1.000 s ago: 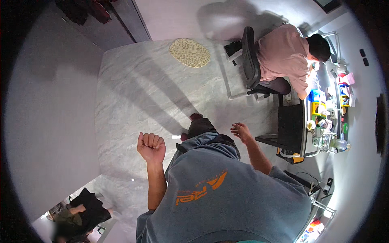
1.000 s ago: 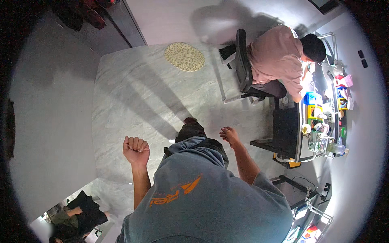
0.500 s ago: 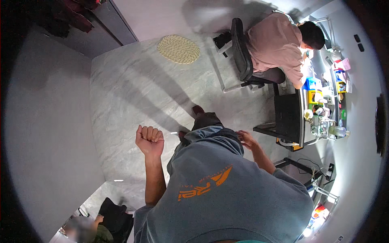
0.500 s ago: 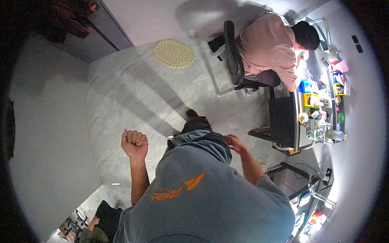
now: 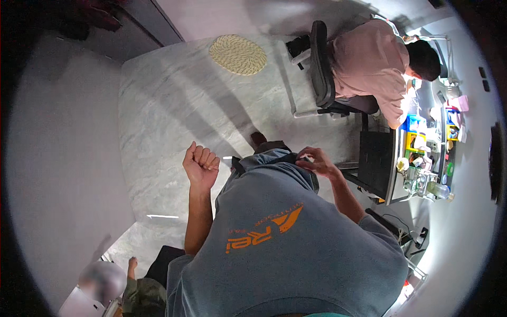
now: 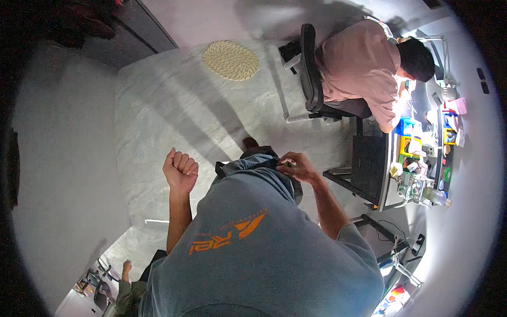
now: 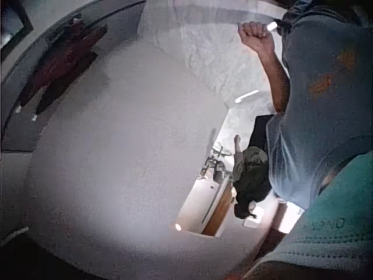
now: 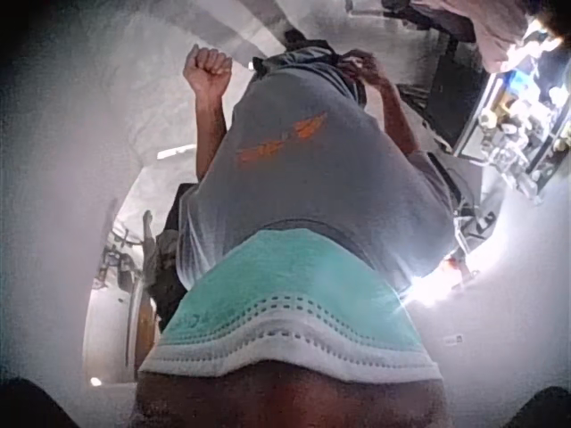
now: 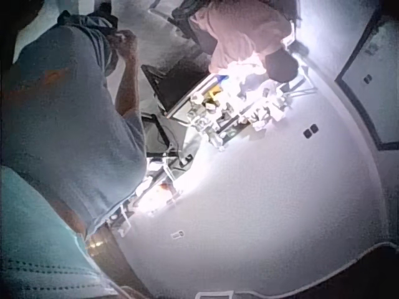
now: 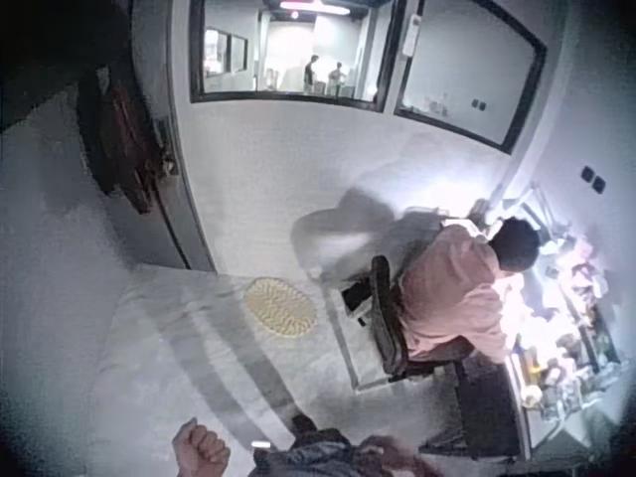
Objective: Inspecting and handling small dental models/prosthetics while walking through a laboratory.
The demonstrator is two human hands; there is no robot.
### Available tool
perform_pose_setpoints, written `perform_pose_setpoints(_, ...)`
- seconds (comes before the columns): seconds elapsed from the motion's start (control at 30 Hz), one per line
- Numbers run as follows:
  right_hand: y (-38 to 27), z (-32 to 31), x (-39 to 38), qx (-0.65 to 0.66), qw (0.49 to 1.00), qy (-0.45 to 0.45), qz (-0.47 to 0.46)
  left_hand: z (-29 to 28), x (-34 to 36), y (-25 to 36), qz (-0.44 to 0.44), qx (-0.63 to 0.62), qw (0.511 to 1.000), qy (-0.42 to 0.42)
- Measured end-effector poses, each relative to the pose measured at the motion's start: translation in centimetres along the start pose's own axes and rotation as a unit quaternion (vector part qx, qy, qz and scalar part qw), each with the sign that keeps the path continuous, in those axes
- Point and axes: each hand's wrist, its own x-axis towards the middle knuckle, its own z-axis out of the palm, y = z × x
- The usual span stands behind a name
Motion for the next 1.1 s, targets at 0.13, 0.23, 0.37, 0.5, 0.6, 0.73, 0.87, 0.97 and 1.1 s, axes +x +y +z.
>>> perform_pose_setpoints(0.13,-1.5,-1.0,1.0,-0.083,0.995,-0.03,0.044,-1.5,0.3,0.2,-0.054,0.037,0.998,0.023)
perform_pose_setpoints(0.23,-2.1,-2.1,1.7,-0.109,0.992,-0.046,0.029,-3.7,0.1,-0.1,-0.073,0.183,0.979,0.053)
perform_pose_setpoints(0.37,-3.9,-3.5,2.1,-0.126,0.989,-0.082,0.01,-6.3,-0.7,-1.3,-0.101,0.453,0.877,0.122)
perform_pose_setpoints(0.5,-5.5,-4.0,2.4,-0.152,0.982,-0.104,0.046,-7.2,-1.8,-2.5,-0.144,0.617,0.77,0.074)
perform_pose_setpoints(0.6,-5.9,-4.0,2.7,-0.188,0.973,-0.116,0.063,-7.1,-2.4,-3.0,-0.143,0.655,0.738,0.071)
perform_pose_setpoints(0.73,-5.5,-3.8,3.1,-0.26,0.951,-0.138,0.089,-6.7,-2.6,-3.1,-0.146,0.702,0.694,0.066)
perform_pose_setpoints(0.87,-4.9,-3.6,3.4,-0.258,0.953,-0.152,0.047,-6.5,-2.6,-3.3,-0.1,0.693,0.714,0.002)
perform_pose_setpoints(0.97,-4.8,-3.6,3.7,-0.246,0.959,-0.141,0.025,-6.8,-2.7,-3.1,-0.14,0.68,0.719,0.022)
perform_pose_setpoints(1.1,-5.4,-3.8,4.4,-0.199,0.971,-0.131,-0.003,-7.0,-3.1,-2.9,-0.134,0.681,0.72,0.025)
